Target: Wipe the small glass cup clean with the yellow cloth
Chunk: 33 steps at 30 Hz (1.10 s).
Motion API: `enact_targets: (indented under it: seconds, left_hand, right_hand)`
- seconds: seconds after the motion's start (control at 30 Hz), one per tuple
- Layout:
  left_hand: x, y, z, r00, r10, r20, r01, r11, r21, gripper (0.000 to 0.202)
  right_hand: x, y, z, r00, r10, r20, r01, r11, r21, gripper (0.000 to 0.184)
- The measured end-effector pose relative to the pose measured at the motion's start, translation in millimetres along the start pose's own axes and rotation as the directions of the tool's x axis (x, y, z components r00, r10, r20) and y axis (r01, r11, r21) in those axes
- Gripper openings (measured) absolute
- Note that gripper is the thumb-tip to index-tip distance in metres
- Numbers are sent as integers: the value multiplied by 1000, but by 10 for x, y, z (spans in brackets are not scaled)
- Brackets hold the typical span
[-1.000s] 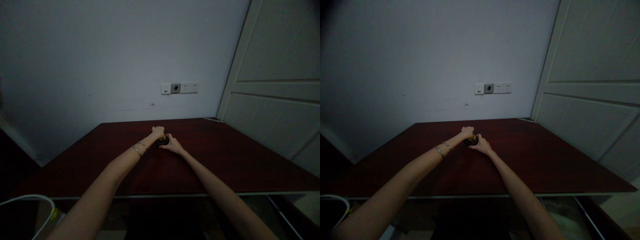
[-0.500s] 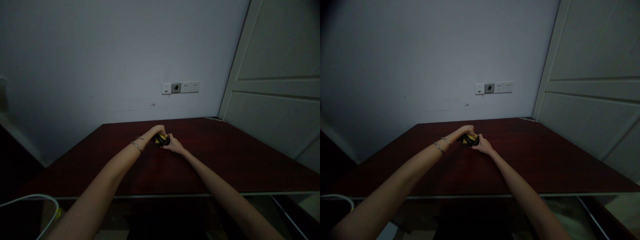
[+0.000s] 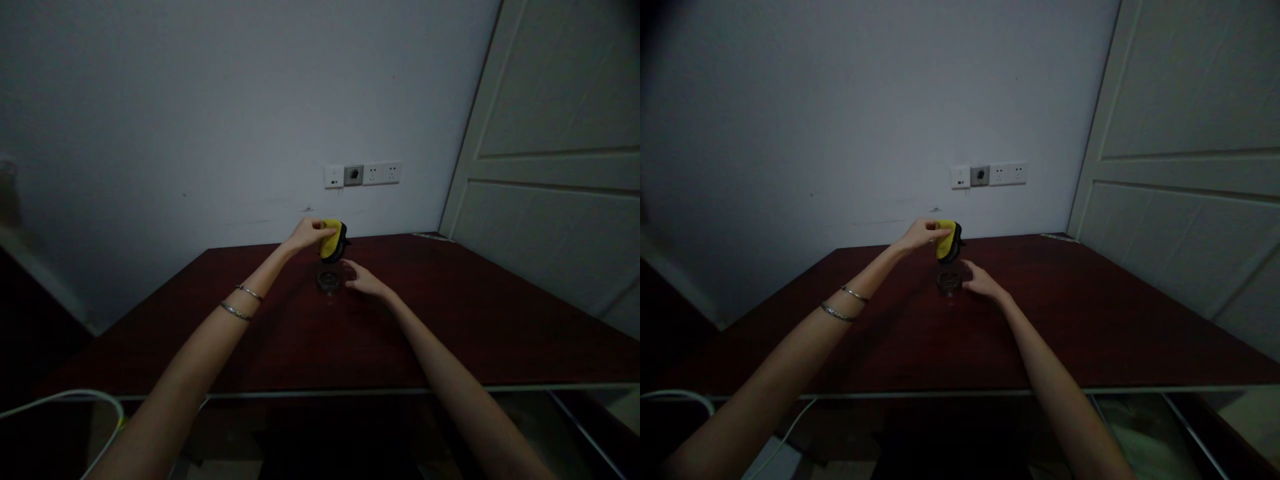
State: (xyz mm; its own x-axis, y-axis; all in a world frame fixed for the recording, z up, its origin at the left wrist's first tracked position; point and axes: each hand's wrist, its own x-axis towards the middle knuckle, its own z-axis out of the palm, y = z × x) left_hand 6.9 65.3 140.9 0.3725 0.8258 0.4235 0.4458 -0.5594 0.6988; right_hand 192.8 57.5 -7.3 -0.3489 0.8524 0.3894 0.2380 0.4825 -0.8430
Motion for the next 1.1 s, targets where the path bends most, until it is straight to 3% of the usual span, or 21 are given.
enact_targets:
  seconds: [0.07,0.2,0.43,0.57,0.63,0.73,0.8,0.9,1.0,1.1]
  left_hand:
    - [-50,-12,9,1000,-8,20,11,993,-115,32]
    - [-127,-67,143,999,3,33,2,990,-143,34]
    - [-324,-147,454,996,70,59,-53,966,-254,35]
    - [-435,-449,478,1000,13,-19,-18,963,-268,52]
    - [-501,-679,476,993,-95,-71,75,965,-249,63]
    - [-631,-1020,511,973,-224,-53,211,961,-181,85]
    - [-716,-1196,565,964,-265,18,263,946,-189,100]
    - [-791,-1349,663,967,-234,98,250,945,-212,111]
    - [-790,-1382,738,977,-185,108,204,957,-204,117]
    - [-751,-1359,779,980,-164,112,182,966,-181,119]
  right_hand:
    - [25,-106,-98,994,-28,-105,41,991,130,58]
    - [25,-338,-84,960,-38,-276,132,935,330,53]
    - [-76,-512,165,917,-55,-396,134,976,174,55]
    - [-74,-544,66,907,-54,-417,138,975,174,47]
    - [-50,-526,-41,890,-9,-457,110,975,195,45]
    - [-12,-443,-208,872,19,-488,50,991,127,41]
    - [1,-386,-291,901,-19,-434,0,999,-44,36]
    - [1,-375,-343,974,-80,-211,-5,927,-374,28]
    - [7,-450,-317,989,-149,-13,102,735,-670,29]
    - [48,-514,-276,963,-185,197,264,498,-826,38]
